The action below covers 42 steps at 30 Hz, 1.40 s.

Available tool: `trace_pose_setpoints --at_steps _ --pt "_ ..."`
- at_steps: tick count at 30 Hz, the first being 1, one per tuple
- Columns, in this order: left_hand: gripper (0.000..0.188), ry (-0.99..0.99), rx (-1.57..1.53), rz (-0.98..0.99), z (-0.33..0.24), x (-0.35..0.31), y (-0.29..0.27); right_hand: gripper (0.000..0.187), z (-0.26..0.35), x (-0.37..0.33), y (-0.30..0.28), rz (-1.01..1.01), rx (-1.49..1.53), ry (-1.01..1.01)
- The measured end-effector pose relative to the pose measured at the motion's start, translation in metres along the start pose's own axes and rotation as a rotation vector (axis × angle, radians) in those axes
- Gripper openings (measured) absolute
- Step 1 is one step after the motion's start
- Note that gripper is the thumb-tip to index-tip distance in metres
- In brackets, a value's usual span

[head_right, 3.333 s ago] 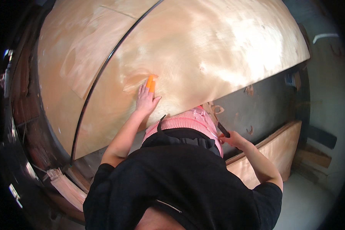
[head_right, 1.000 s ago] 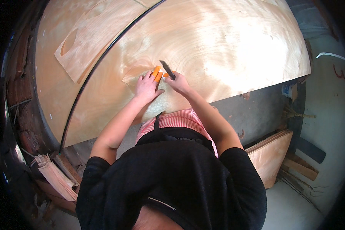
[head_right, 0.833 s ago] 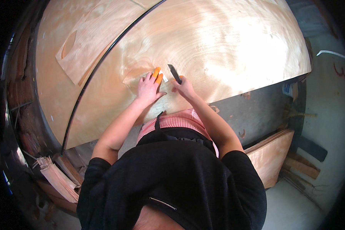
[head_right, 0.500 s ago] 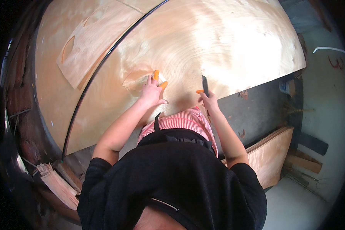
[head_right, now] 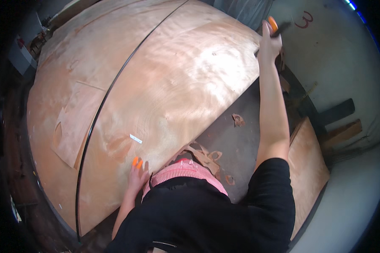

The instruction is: The person uses a utility knife to peel thin layers of wood veneer from a large sheet. They lift and remove the peeled sections, then stack the remaining veneer sheets on a nearby pile.

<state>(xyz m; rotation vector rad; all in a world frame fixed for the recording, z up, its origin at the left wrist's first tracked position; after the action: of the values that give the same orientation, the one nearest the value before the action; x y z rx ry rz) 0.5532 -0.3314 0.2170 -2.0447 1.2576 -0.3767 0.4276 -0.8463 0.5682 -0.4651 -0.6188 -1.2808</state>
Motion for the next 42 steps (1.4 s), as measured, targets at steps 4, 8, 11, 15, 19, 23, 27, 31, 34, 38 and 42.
trace_pose_setpoints --at_steps 4,8,11,15,19,23,27,31,34,38,42 --pt "0.049 -0.037 0.065 -0.100 -0.012 -0.027 0.020 0.019 -0.003 0.080 0.035 0.232 0.356 0.310" --pt "0.050 -0.188 0.024 -0.164 -0.032 -0.055 0.029 0.017 0.016 0.059 0.073 0.509 0.488 0.332" --pt "0.050 -0.290 0.009 -0.216 -0.046 -0.078 0.036 0.019 0.013 0.050 0.064 0.596 0.716 0.294" --pt "0.048 -0.409 0.033 -0.250 -0.049 -0.112 0.051 0.020 0.023 0.048 0.070 0.534 0.672 0.305" --pt "0.046 -0.427 0.010 -0.240 -0.043 -0.123 0.055 0.017 -0.057 0.085 0.070 0.208 0.788 0.580" --pt "0.045 -0.374 0.044 -0.263 -0.028 -0.103 0.037 0.017 -0.150 0.044 0.083 0.099 0.872 0.782" --pt "0.042 -0.333 -0.006 -0.298 0.000 -0.086 0.023 0.013 -0.159 -0.111 0.101 0.758 0.839 0.844" --pt "0.044 -0.346 -0.020 -0.393 0.032 -0.089 0.008 0.011 -0.145 -0.278 0.119 1.010 0.458 1.106" --pt "0.045 -0.389 0.075 -0.458 0.054 -0.073 -0.022 0.009 -0.133 -0.373 0.131 1.231 0.381 1.350" --pt "0.050 -0.386 0.264 -0.495 0.075 -0.042 -0.054 0.010 -0.093 -0.450 0.175 1.555 0.317 1.389" --pt "0.055 -0.479 0.380 -0.328 0.101 -0.021 -0.056 0.019 -0.054 -0.479 0.231 1.773 0.321 1.260"
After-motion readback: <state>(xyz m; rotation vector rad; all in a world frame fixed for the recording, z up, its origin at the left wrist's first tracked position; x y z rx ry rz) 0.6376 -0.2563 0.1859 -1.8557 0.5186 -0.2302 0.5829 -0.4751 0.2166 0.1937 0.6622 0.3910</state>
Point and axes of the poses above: each hand's wrist, its own x-axis towards the middle knuckle, its own y-axis out of the palm, z = x × y, the point moved 3 cm from there along x, towards the middle knuckle, and after that the axes turned 9 degrees about z, right-handed, at the moved point
